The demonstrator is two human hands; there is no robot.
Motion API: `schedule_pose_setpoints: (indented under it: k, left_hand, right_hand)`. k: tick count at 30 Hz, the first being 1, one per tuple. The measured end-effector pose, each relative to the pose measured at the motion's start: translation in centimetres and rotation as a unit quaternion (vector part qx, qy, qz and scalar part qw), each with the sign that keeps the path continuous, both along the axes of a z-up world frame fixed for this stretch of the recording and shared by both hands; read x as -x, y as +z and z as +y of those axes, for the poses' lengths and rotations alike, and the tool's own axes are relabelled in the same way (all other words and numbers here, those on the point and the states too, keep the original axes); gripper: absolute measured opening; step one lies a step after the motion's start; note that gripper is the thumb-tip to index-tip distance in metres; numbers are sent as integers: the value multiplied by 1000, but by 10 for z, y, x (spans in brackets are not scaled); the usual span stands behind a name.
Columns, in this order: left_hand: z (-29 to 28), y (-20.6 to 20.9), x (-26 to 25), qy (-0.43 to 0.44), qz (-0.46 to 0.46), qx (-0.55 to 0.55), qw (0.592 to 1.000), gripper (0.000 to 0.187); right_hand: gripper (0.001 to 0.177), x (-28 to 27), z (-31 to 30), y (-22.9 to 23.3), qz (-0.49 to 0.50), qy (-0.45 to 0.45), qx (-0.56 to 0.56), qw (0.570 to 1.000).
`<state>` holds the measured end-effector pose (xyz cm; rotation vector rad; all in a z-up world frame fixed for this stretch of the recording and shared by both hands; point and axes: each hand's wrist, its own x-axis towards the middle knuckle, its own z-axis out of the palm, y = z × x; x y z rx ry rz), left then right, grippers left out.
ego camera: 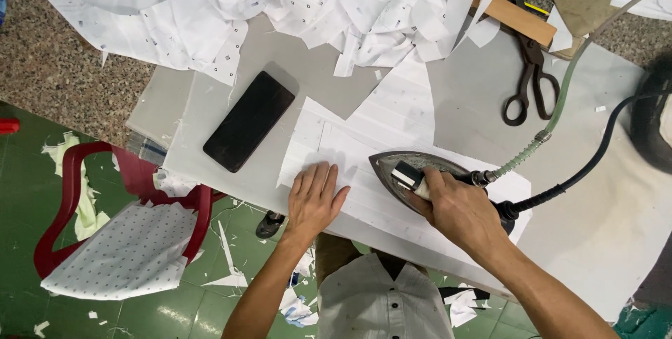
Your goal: The person picks up a piece of white fabric with small dots, unfolds it, and places it on a table. They then use an iron to press the fabric flat, repeatedly moving the iron back and forth over the material while holding it in place with their other hand.
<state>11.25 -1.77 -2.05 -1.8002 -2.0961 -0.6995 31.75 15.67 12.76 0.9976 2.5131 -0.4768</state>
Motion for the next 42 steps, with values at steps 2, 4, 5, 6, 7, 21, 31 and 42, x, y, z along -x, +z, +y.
schedule_pose_setpoints:
  k: [2, 4, 5, 6, 7, 21, 31, 42]
  left_hand:
    - [7, 14, 0, -7, -18, 21, 1000, 50]
    - [11, 19, 0, -15, -36, 42, 998, 57]
    - [10, 16, -1, -17, -57, 74, 995, 59]
    - [10, 14, -1, -20, -79, 106, 991, 62]
    - [10, 12, -1, -20, -78, 106, 991, 62]
    - [10, 0, -4, -7, -62, 214, 975, 69]
    - [12, 6, -15, -24, -18, 178, 983, 65]
    - [15, 11, -22, -48, -21, 186, 981, 65]
  right_hand:
    - [48, 1, 0, 1, -4, -1, -1, 1000]
    - [49, 1, 0, 2, -7, -4, -3, 1000]
    - [48, 1, 0, 1, -6, 0, -3, 1000]
    - [47, 0, 0, 0, -5, 3, -4, 1000]
    - [47, 1, 1, 2, -4, 2, -4, 1000]
    - [37, -53, 3, -29, 55, 51, -30, 997]
    - [41, -235, 10, -19, 0, -129, -61, 990]
    - [56, -353, 36, -17, 30, -541, -20, 840]
